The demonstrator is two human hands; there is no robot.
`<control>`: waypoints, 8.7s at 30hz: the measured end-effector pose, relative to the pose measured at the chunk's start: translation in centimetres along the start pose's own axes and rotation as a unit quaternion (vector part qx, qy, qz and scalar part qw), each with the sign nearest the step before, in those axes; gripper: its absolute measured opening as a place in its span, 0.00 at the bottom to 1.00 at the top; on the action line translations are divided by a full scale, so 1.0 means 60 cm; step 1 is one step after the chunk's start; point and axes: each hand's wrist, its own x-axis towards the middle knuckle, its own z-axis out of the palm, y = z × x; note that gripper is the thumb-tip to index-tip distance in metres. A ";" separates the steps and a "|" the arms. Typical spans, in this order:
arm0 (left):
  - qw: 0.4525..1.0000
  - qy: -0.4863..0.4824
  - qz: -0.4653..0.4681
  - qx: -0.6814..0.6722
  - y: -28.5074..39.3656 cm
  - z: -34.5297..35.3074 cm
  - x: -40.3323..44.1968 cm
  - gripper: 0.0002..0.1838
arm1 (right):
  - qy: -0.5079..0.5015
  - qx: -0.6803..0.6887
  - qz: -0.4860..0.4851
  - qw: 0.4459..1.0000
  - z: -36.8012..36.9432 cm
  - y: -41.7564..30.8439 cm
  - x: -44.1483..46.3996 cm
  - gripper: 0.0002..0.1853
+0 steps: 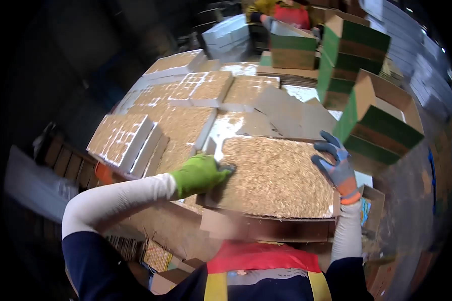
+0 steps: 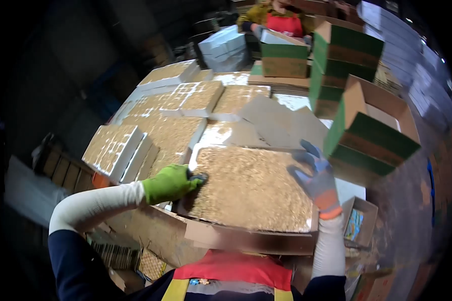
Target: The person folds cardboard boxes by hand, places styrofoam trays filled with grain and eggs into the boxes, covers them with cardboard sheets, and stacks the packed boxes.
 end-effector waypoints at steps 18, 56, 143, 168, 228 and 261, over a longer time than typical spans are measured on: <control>0.946 0.214 0.213 0.120 0.003 0.189 0.093 0.15 | -0.483 -0.234 -0.187 0.823 0.180 -0.089 0.046 0.63; 0.300 0.566 -0.122 -0.758 -0.537 0.317 -0.272 0.31 | -0.407 -0.230 -0.076 0.881 0.110 -0.151 0.078 0.34; 0.813 0.532 0.186 -0.147 -0.245 -0.080 0.100 0.20 | -0.132 -0.442 0.430 0.776 -0.250 0.411 -0.422 0.12; 0.866 0.068 0.492 0.054 -0.018 0.085 0.022 0.09 | 0.300 0.095 0.146 0.938 -0.117 -0.090 -0.111 0.10; 0.666 0.129 0.261 -0.686 0.297 -0.035 0.668 0.25 | 0.193 0.235 0.190 0.933 -0.539 0.556 -0.058 0.32; 0.674 0.312 0.043 -0.668 -0.019 0.217 0.424 0.23 | 0.352 0.109 0.262 0.892 -0.191 0.435 -0.254 0.23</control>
